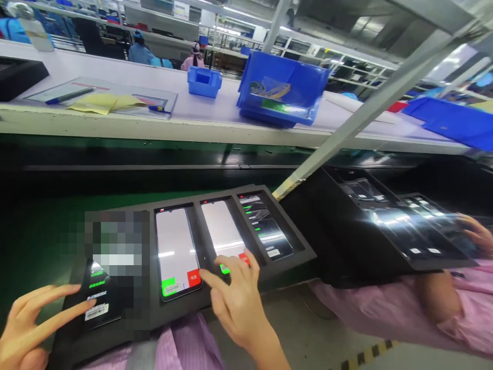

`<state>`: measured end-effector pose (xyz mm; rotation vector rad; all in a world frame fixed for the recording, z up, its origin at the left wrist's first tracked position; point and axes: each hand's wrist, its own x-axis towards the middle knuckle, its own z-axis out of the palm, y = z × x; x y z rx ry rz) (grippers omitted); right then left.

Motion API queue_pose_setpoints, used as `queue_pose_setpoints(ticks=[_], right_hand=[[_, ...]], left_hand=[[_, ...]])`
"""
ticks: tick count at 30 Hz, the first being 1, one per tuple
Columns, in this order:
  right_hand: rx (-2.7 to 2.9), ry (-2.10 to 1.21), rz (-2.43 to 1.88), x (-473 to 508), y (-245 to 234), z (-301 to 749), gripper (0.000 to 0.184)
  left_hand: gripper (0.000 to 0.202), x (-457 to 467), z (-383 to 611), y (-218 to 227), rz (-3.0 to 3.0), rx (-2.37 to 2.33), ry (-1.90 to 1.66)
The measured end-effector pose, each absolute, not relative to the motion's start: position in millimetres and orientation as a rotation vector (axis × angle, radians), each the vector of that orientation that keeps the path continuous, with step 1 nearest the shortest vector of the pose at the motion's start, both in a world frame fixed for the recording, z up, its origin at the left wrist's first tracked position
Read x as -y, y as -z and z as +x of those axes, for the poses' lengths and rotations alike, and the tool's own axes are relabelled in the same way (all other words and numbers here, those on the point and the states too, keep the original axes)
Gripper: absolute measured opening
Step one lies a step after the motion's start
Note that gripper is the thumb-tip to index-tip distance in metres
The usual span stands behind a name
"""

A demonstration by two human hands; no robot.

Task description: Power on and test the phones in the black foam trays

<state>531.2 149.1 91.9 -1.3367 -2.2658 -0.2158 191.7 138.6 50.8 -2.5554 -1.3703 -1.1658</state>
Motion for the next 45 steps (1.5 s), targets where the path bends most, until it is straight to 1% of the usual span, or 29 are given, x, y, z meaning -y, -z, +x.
queue_pose_setpoints(ticks=[2,5,8,13,17,22,24,27,29,32,38,45], right_hand=[[2.373,0.132,-1.209,-151,-95,514,0.037],[2.431,0.08,-1.13,-155,-96,496,0.032],[2.505,0.102,-1.068,-161,-94,496,0.028],[2.543,0.204,-1.105,-177,-85,516,0.031],[2.582,0.172,-1.194,-189,-76,516,0.031],[2.433,0.211,-1.286,-198,-76,501,0.033],[2.416,0.175,-1.262,-199,-77,501,0.033],[2.353,0.079,-1.216,-194,-78,507,0.035],[2.322,0.02,-1.198,-189,-77,512,0.037],[2.343,-0.033,-1.188,-185,-76,516,0.037],[2.372,-0.054,-1.188,-184,-79,514,0.038],[2.412,-0.096,-1.27,-181,-83,508,0.041]], left_hand=[[0.048,-140,192,-52,-2.562,1.35,1.176],[0.052,-141,188,-48,-2.55,1.361,1.201],[0.056,-141,186,-45,-2.532,1.423,1.239],[0.054,-146,188,-49,-2.559,1.548,1.268],[0.055,-157,191,-59,-2.648,1.514,1.094],[0.051,-170,194,-67,-2.585,1.612,0.921],[0.05,-170,194,-66,-2.58,1.588,0.998],[0.053,-162,193,-59,-2.535,1.51,1.296],[0.054,-156,193,-54,-2.506,1.468,1.426],[0.054,-151,192,-49,-2.531,1.43,1.407],[0.059,-154,190,-51,-2.652,1.487,1.187],[0.061,-154,191,-46,-2.544,1.487,1.397]])
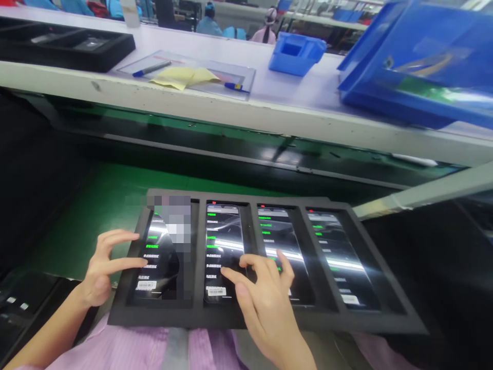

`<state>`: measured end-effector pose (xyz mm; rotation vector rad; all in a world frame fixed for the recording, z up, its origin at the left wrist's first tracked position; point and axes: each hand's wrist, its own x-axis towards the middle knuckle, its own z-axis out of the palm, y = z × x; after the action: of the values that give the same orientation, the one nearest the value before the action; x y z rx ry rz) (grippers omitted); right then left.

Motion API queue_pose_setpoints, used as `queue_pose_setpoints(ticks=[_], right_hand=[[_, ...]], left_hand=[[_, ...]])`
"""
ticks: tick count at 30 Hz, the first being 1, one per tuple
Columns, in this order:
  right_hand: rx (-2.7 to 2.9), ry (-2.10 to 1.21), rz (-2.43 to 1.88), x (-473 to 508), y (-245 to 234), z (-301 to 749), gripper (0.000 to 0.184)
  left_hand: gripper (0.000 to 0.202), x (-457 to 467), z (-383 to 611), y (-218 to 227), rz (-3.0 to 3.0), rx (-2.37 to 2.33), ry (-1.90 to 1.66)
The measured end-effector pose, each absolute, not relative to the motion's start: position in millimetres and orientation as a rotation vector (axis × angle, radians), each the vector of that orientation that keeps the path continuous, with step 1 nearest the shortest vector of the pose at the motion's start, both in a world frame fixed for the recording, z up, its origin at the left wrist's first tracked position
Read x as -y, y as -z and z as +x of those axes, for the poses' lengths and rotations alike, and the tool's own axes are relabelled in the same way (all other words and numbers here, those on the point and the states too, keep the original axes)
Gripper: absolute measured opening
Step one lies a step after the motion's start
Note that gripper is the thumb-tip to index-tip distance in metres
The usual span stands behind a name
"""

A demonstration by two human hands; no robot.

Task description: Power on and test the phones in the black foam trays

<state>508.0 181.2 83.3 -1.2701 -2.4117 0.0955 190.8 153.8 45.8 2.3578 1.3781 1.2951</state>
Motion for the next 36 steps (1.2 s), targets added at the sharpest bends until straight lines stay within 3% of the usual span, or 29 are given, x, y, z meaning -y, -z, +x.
queue_pose_setpoints(ticks=[17,21,30,36], right_hand=[[2.38,-0.104,-1.426,-182,-87,496,0.039],[2.289,-0.067,-1.437,-183,-88,509,0.041],[2.022,-0.025,-1.764,-189,-94,572,0.048],[2.011,0.128,-1.917,-198,-84,572,0.042]], left_hand=[[0.059,-159,199,-42,2.304,-1.309,-1.368],[0.05,-158,202,-41,2.239,-1.334,-1.385],[0.042,-160,216,-30,1.794,-1.503,-1.395],[0.042,-162,203,-21,1.961,-1.527,-1.293]])
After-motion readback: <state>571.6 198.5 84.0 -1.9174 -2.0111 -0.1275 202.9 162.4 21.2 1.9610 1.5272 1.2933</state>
